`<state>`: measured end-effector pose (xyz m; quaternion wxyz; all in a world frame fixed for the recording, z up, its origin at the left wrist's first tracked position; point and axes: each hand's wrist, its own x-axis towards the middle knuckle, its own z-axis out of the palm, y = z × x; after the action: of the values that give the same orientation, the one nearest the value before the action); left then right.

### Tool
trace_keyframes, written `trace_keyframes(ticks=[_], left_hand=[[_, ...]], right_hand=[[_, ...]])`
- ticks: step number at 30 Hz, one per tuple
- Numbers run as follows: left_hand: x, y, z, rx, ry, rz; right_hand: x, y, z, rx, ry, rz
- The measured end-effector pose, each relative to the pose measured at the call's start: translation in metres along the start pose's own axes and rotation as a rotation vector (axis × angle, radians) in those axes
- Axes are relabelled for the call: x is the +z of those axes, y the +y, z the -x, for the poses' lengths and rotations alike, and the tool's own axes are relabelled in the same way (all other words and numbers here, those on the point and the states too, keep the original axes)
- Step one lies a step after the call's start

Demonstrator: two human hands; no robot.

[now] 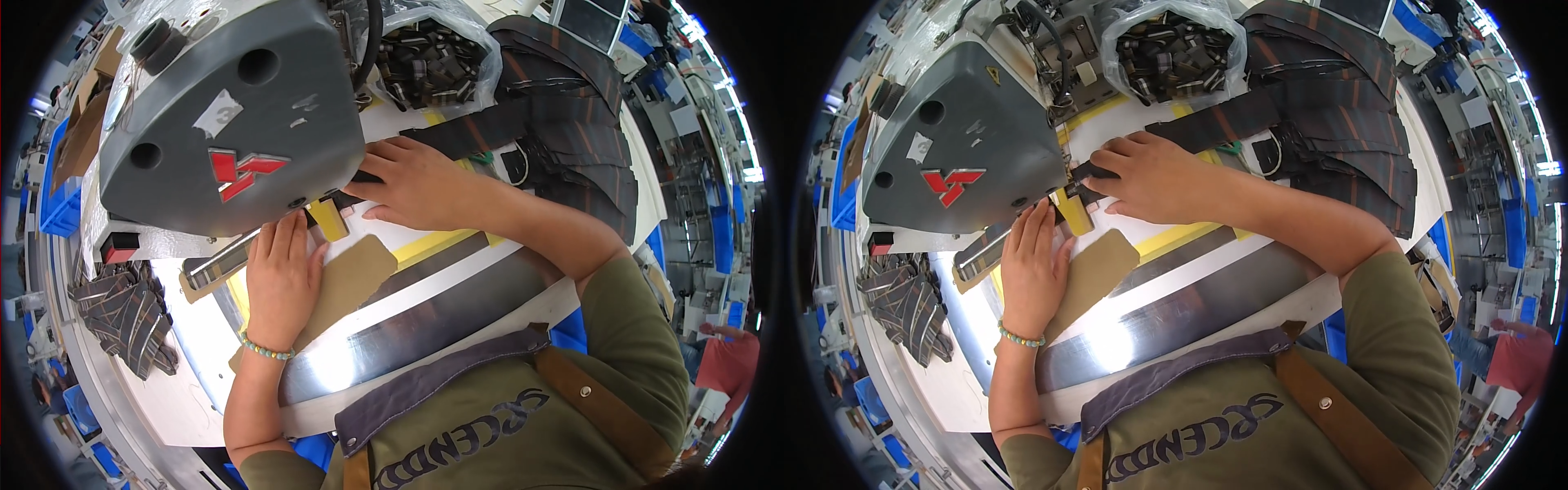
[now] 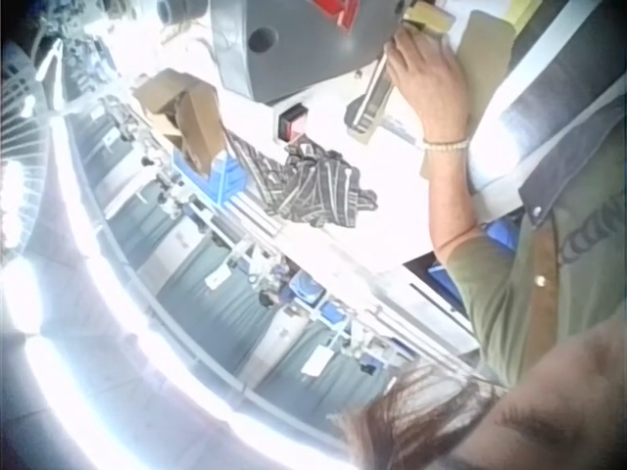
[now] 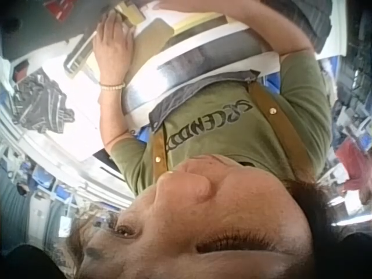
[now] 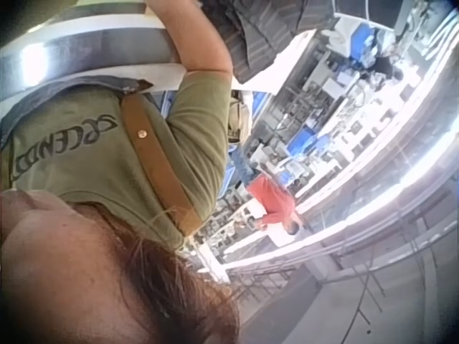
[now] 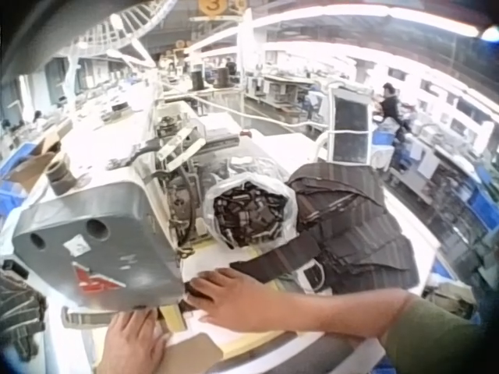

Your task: The recorder uses an industrial sewing machine to stitch together components for leather or fabric straps.

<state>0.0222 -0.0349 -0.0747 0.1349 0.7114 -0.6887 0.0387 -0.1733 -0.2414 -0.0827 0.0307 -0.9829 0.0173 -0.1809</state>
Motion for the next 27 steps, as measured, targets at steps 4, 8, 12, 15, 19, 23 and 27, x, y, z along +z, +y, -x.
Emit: trace_keyframes(ticks=[4, 8, 12, 15, 19, 23, 27], left_hand=[[0.0006, 0.0005, 0.0011, 0.005, 0.005, -0.011], [0.0007, 0.0004, 0.001, 0.004, 0.011, -0.005], [0.0029, -0.0016, 0.0035, 0.024, 0.01, -0.027], [0.0016, -0.0008, 0.0026, 0.034, 0.025, -0.032], [0.0038, -0.0021, 0.0027, 0.033, 0.019, -0.04], [0.0022, -0.0014, 0.0004, 0.02, 0.017, -0.006], [0.0031, -0.0023, 0.002, 0.024, 0.032, -0.005]], right_hand=[[-0.003, -0.0018, -0.0006, 0.008, -0.013, 0.003], [-0.0021, -0.0017, -0.0004, -0.003, 0.007, 0.006], [-0.0036, -0.0018, 0.0008, -0.007, -0.001, -0.005], [-0.0038, -0.0024, 0.0011, -0.009, 0.001, -0.008], [-0.0037, -0.0025, 0.0008, -0.007, 0.003, 0.005], [-0.0009, -0.0016, 0.0007, -0.008, 0.021, 0.025], [-0.0018, -0.0014, -0.0006, -0.007, 0.01, 0.013]])
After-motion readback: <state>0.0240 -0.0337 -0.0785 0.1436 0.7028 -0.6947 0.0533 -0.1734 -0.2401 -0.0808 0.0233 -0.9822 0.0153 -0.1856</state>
